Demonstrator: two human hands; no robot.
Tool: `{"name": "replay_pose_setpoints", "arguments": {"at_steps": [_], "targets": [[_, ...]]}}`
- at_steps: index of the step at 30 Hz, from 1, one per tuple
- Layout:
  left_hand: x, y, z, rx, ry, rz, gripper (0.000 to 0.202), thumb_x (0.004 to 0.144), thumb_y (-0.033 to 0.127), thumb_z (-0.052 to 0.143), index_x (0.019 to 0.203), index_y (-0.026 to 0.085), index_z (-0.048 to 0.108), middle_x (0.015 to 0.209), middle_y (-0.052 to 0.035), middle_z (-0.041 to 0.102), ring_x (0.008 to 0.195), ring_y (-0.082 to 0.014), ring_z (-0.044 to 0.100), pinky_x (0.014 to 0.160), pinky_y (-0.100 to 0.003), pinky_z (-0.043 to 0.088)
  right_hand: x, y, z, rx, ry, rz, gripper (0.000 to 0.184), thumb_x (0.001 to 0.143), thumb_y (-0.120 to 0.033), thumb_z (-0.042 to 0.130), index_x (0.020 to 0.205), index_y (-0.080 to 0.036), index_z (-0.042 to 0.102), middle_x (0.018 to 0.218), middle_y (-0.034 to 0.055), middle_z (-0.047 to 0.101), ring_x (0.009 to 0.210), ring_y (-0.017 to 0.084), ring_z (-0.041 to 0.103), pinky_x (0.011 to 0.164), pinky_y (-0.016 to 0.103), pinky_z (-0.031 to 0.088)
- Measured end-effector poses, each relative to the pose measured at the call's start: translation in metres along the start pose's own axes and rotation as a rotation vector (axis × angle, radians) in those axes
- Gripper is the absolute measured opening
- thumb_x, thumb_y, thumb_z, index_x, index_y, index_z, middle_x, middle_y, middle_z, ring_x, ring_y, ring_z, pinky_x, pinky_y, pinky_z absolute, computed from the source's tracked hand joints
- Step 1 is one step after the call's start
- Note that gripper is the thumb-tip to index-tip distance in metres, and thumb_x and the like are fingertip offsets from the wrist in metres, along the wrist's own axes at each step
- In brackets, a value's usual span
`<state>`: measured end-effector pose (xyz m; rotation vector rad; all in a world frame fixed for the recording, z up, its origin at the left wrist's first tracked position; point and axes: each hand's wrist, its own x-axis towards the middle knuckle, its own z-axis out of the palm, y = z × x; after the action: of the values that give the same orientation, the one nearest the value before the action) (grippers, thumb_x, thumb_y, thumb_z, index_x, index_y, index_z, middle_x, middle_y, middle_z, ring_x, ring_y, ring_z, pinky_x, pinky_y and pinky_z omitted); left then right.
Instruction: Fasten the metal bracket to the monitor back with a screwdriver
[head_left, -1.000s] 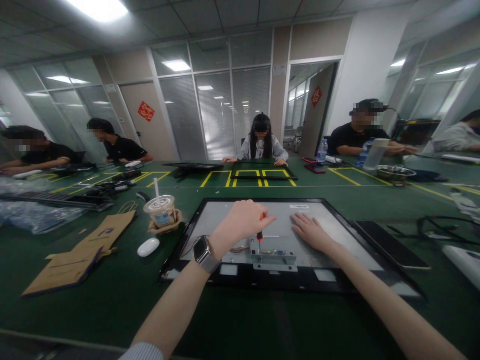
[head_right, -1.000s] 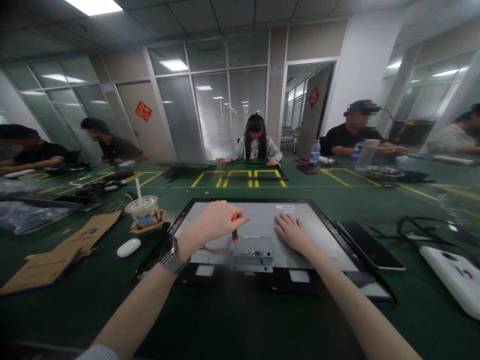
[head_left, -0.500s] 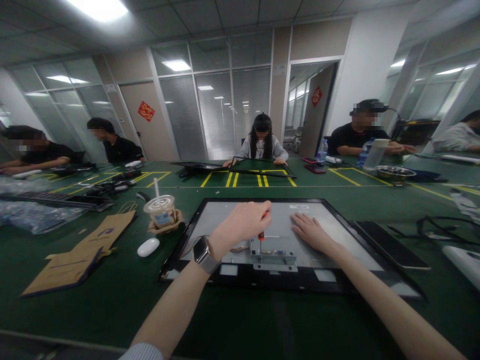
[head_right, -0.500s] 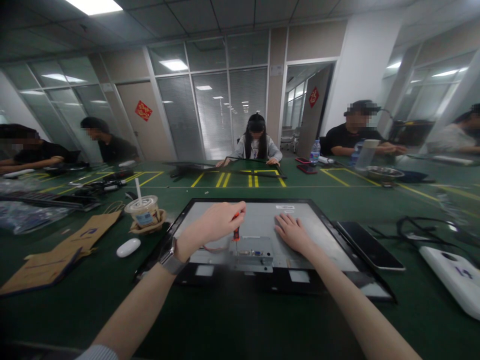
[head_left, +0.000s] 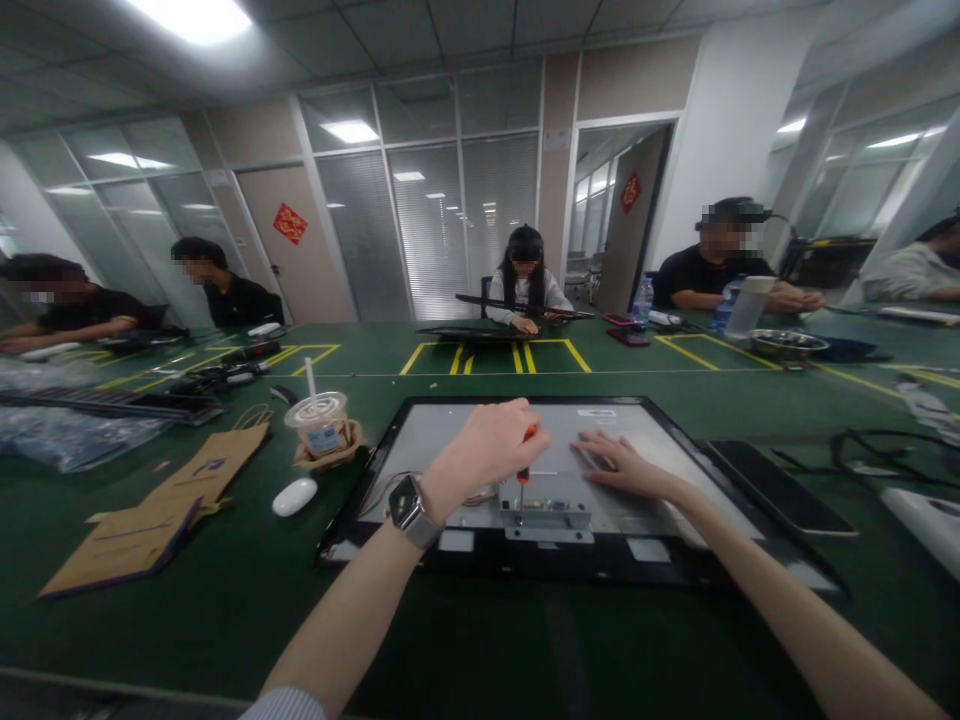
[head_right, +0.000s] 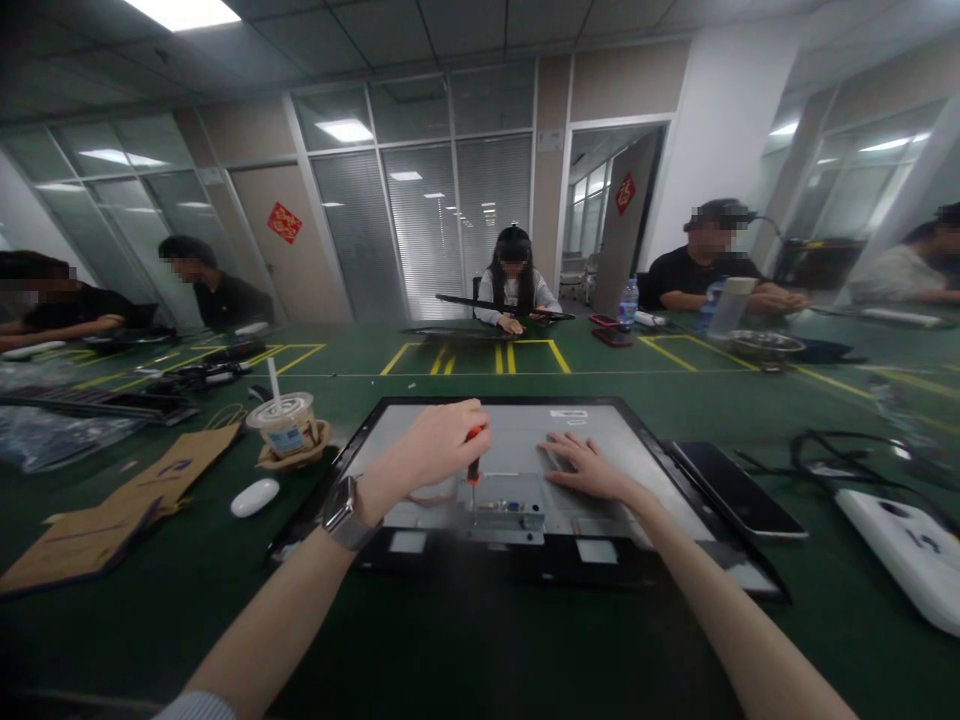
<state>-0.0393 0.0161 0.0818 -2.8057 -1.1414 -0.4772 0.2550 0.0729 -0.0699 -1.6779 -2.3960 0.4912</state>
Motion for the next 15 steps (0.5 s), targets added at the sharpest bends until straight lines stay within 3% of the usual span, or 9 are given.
{"name": "replay_pose_setpoints", "arguments": {"at_steps": [3, 7, 15], "targets": [[0.001, 0.0, 0.001, -0.037, -0.024, -0.014, 0.028, 0.097, 0.029, 0.041, 0.082, 0.017, 0.061, 0.085, -0.0037, 0.065, 0.071, -0.0164, 0.055, 0.062, -0.031, 0.035, -0.011, -0.009, -0.016, 0.145, -0.154, -0.131, 0.072, 0.083, -0.058, 0.063, 0.149, -0.032, 0.051, 0.166, 0.0061, 0.027, 0.153, 0.034, 0.012, 0.121, 0.06, 0.0], [0.0, 0.001, 0.0, -0.085, -0.071, -0.023, 0.026, 0.098, 0.026, 0.036, 0.09, 0.019, 0.059, 0.082, -0.0021, 0.065, 0.072, -0.017, 0.056, 0.064, -0.031, 0.036, -0.019, -0.021, -0.028, 0.224, -0.265, -0.197, 0.083, 0.072, -0.06, 0.076, 0.147, -0.031, 0.053, 0.167, 0.0068, 0.024, 0.154, 0.035, 0.003, 0.121, 0.059, -0.004], [0.0, 0.003, -0.002, -0.093, -0.03, -0.003, 0.029, 0.097, 0.023, 0.034, 0.083, 0.018, 0.059, 0.095, -0.005, 0.063, 0.074, -0.0162, 0.056, 0.065, -0.031, 0.038, -0.024, -0.024, -0.026, 0.241, -0.187, -0.219, 0.079, 0.071, -0.069, 0.075, 0.141, -0.036, 0.06, 0.164, 0.0052, 0.031, 0.153, 0.037, 0.01, 0.119, 0.065, 0.01]]}}
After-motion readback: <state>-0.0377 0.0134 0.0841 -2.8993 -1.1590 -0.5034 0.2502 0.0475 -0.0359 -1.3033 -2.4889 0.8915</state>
